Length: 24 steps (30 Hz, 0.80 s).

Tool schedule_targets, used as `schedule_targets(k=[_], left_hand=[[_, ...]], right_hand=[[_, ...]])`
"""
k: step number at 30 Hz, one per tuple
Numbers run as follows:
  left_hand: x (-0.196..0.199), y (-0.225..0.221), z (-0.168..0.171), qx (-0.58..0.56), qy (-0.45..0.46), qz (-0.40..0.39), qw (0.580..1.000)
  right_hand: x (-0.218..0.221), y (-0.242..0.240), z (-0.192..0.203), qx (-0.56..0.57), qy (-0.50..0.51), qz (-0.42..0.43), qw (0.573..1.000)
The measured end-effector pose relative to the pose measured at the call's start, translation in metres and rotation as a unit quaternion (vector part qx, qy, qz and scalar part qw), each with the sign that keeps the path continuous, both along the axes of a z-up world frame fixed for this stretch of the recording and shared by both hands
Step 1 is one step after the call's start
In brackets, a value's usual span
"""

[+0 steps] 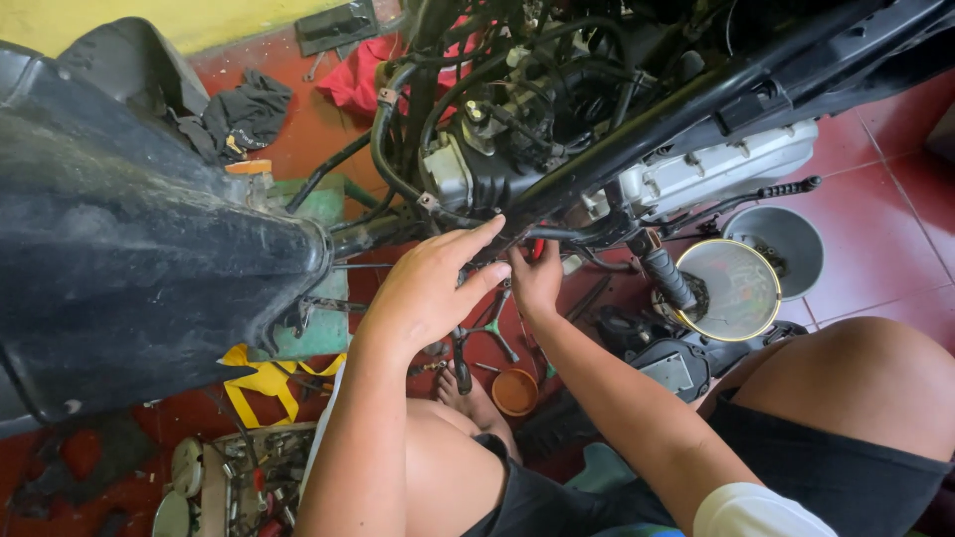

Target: Cleaning the exterior of a motorcycle engine using a small brush to remove dirt and grime.

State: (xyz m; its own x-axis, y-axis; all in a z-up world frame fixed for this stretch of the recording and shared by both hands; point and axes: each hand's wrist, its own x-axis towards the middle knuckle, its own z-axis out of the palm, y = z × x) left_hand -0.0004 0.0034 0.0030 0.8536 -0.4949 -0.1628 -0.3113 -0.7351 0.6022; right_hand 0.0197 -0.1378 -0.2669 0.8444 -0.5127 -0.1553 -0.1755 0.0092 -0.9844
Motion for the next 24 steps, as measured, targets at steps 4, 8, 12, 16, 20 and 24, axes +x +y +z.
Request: schedule_targets(k=[4, 8, 12, 16, 20, 24], left_hand=[[-0.001, -0.001, -0.001, -0.006, -0.005, 0.003, 1.000], [-0.003, -0.001, 0.002, -0.003, 0.006, 0.008, 1.000], [-0.002, -0.001, 0.003, -0.003, 0.010, 0.008, 1.000], [-0.001, -0.002, 0.004, -0.001, 0.012, 0.008, 1.000], [0.000, -0.005, 0.008, -0.001, 0.026, 0.011, 1.000], [0.000, -0.003, 0.009, 0.001, 0.028, 0.009, 1.000]], right_hand=[[0.000, 0.001, -0.008, 0.010, 0.030, -0.011, 0.999], [0.001, 0.000, -0.008, 0.058, 0.020, -0.031, 0.998], [0.004, -0.003, -0.022, 0.063, 0.016, -0.025, 0.998], [0.008, -0.005, -0.034, 0.008, 0.035, -0.002, 0.999], [0.015, -0.006, -0.041, 0.017, 0.037, -0.008, 0.999], [0.018, -0.009, -0.051, 0.037, 0.021, -0.004, 0.999]])
